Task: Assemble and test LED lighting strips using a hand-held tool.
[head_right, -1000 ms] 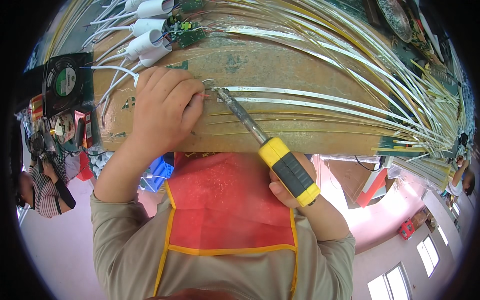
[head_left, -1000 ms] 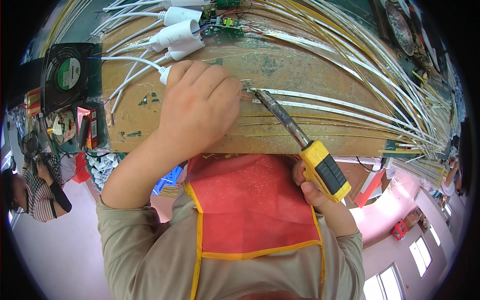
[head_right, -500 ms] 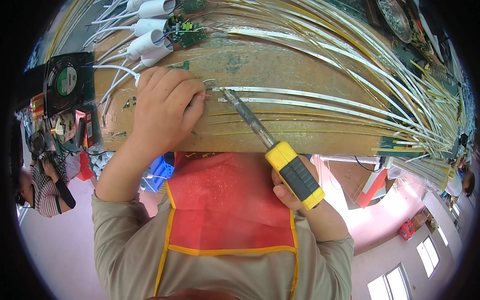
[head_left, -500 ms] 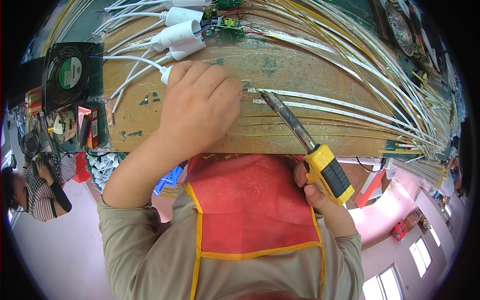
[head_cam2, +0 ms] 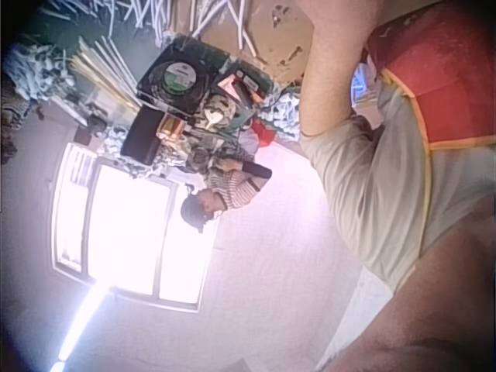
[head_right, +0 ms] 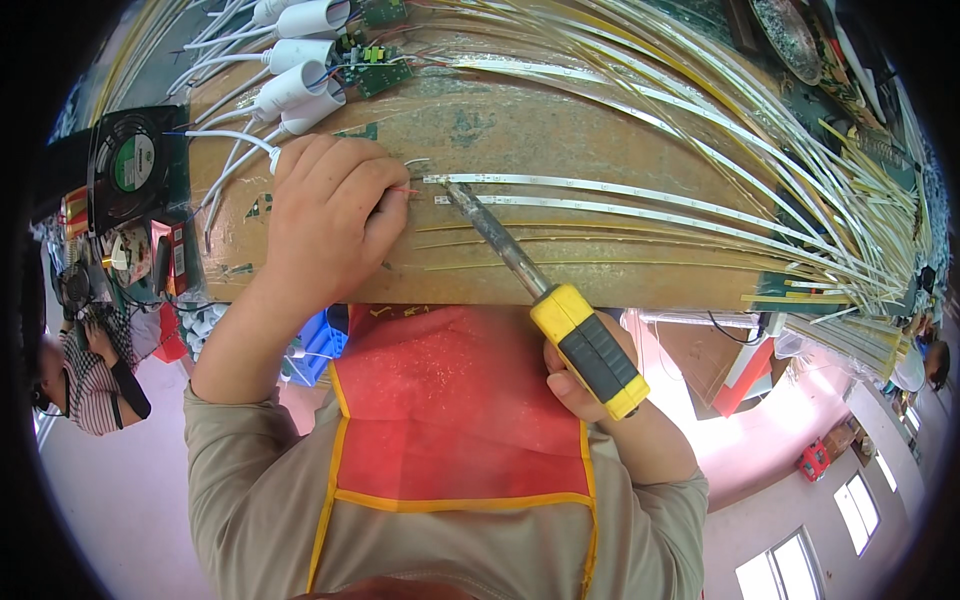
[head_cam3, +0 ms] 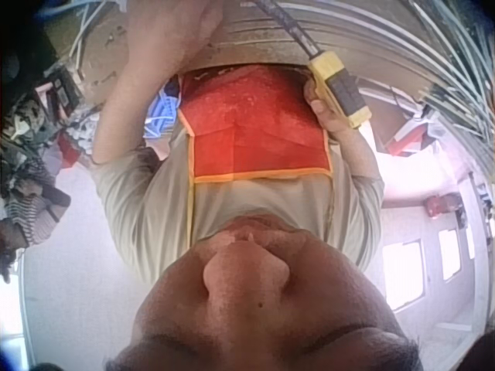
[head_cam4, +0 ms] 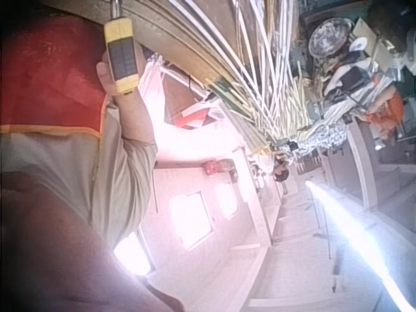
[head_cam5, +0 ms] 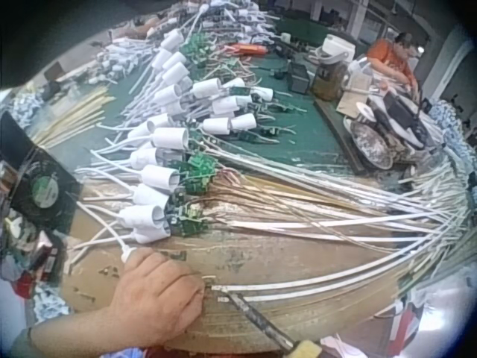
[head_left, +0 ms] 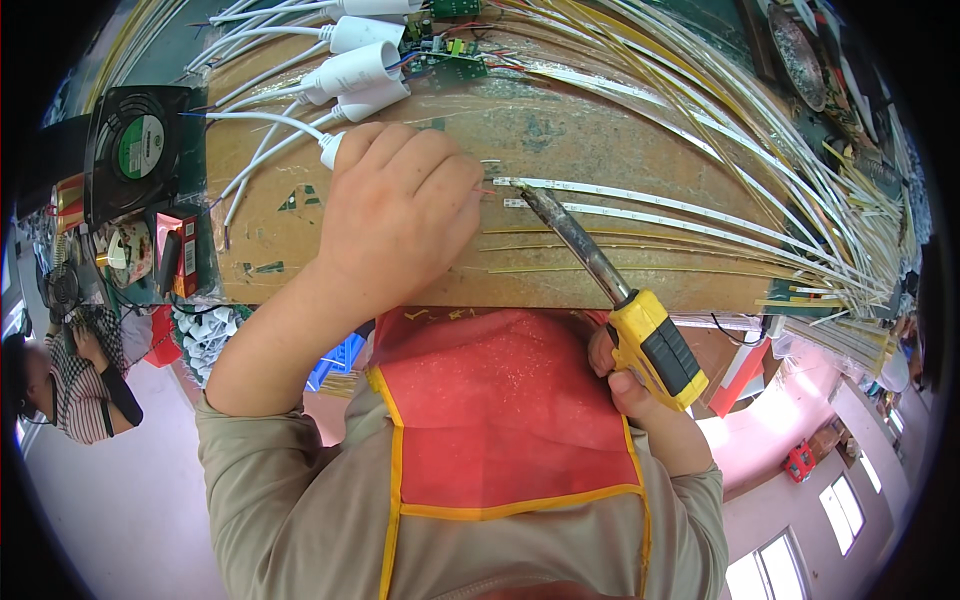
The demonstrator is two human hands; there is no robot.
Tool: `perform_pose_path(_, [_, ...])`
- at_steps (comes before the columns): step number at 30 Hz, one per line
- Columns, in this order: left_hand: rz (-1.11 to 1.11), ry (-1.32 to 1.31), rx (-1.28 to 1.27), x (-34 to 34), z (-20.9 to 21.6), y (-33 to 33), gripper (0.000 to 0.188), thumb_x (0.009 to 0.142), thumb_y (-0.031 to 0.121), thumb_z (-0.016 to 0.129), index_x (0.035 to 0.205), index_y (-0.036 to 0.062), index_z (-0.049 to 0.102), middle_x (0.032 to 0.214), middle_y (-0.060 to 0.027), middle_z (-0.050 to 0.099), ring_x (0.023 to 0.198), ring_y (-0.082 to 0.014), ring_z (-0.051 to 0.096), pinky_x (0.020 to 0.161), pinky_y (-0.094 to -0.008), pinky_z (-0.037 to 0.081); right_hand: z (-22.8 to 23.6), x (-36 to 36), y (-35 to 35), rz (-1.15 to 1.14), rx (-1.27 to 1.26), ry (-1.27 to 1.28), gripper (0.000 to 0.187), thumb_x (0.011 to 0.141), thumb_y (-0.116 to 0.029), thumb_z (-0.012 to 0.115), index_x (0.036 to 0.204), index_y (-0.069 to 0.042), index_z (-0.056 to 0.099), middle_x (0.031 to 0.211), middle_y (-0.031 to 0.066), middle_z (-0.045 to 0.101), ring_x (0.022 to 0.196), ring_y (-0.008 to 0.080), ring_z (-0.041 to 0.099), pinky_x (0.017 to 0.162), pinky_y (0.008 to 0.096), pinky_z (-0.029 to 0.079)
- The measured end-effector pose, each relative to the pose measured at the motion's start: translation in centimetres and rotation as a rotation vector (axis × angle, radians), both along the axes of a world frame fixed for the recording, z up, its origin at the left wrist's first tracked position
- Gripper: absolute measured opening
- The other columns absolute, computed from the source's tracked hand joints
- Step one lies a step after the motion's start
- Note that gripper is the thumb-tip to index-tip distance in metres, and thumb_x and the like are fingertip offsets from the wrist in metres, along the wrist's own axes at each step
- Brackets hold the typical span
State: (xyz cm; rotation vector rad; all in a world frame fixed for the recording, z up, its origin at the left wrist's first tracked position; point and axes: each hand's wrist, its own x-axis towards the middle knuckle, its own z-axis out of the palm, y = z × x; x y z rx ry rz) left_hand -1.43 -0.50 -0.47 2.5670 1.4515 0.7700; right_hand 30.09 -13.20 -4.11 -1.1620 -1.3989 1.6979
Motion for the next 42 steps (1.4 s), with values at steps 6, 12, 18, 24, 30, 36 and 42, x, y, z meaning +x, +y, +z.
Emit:
perform_pose_path(6, [-0.003,-0.018,-0.002,-0.1,0.0,0.1,0.017,0.074,0.009,0.076,0.089,0.0124,0.068,0.092,-0.0022,0.065,0.086,-0.0257,0.061,0.083,-0.0413,0.045,-0.3,0.2,-0.1,0.043,0.032,-0.056,0.029,0.091,-0.033,0.073,0.085,-0.008,0.06,0.076,0.0057,0.059,0.064,0.023,0.058,0.058,0.0347,0.045])
perform_pose_path(12, [-0.008,-0.021,-0.003,0.0,0.1,0.1,0.017,0.074,0.009,0.076,0.089,0.012,0.068,0.091,-0.0026,0.065,0.086,-0.026,0.061,0.082,-0.041,0.045,-0.5,0.3,-0.2,0.032,0.004,-0.051,0.028,0.091,-0.032,0.074,0.087,-0.007,0.06,0.077,0.0062,0.06,0.067,0.0238,0.059,0.06,0.0346,0.046])
perform_pose_path(18, [-0.017,-0.044,-0.029,-0.2,0.2,0.1,0.017,0.075,0.008,0.077,0.09,0.0114,0.068,0.093,-0.0033,0.066,0.086,-0.0267,0.061,0.082,-0.0411,0.045,-0.6,0.0,-0.6,-0.027,-0.012,-0.027,0.027,0.092,-0.032,0.073,0.088,-0.007,0.062,0.078,0.0063,0.061,0.069,0.0247,0.06,0.062,0.0354,0.047])
perform_pose_path(24, [-0.083,-0.088,-0.093,-0.5,0.9,0.2,0.018,0.078,0.008,0.079,0.092,0.0102,0.069,0.096,-0.0047,0.068,0.087,-0.0286,0.062,0.082,-0.0417,0.045,-0.2,0.1,-0.2,0.017,0.027,-0.095,0.028,0.093,-0.033,0.072,0.085,-0.008,0.063,0.078,0.0066,0.061,0.07,0.0267,0.06,0.063,0.0374,0.047])
perform_pose_path(30, [-0.098,-0.1,-0.103,-0.7,0.8,0.4,0.016,0.08,0.009,0.078,0.093,0.0099,0.069,0.098,-0.0047,0.068,0.088,-0.0293,0.062,0.084,-0.0424,0.046,-0.1,0.1,-0.2,0.022,0.023,-0.105,0.028,0.094,-0.034,0.072,0.085,-0.008,0.063,0.079,0.0067,0.061,0.071,0.0268,0.06,0.064,0.0376,0.047])
perform_pose_path(36, [-0.066,-0.068,-0.079,-0.4,0.5,0.2,0.016,0.081,0.01,0.077,0.095,0.01,0.069,0.101,-0.0049,0.068,0.092,-0.0291,0.062,0.087,-0.0427,0.045,-0.5,0.4,-0.4,0.034,0.021,-0.094,0.029,0.094,-0.035,0.072,0.086,-0.008,0.064,0.079,0.0064,0.062,0.071,0.026,0.06,0.064,0.0366,0.048])
perform_pose_path(42, [-0.083,-0.046,-0.071,-0.5,0.4,0.4,0.016,0.081,0.01,0.077,0.094,0.0101,0.069,0.101,-0.0045,0.067,0.092,-0.0292,0.063,0.087,-0.0427,0.046,-0.2,0.2,-0.4,0.016,-0.007,-0.118,0.03,0.092,-0.035,0.074,0.083,-0.009,0.062,0.077,0.0062,0.06,0.069,0.0263,0.059,0.062,0.0367,0.047])
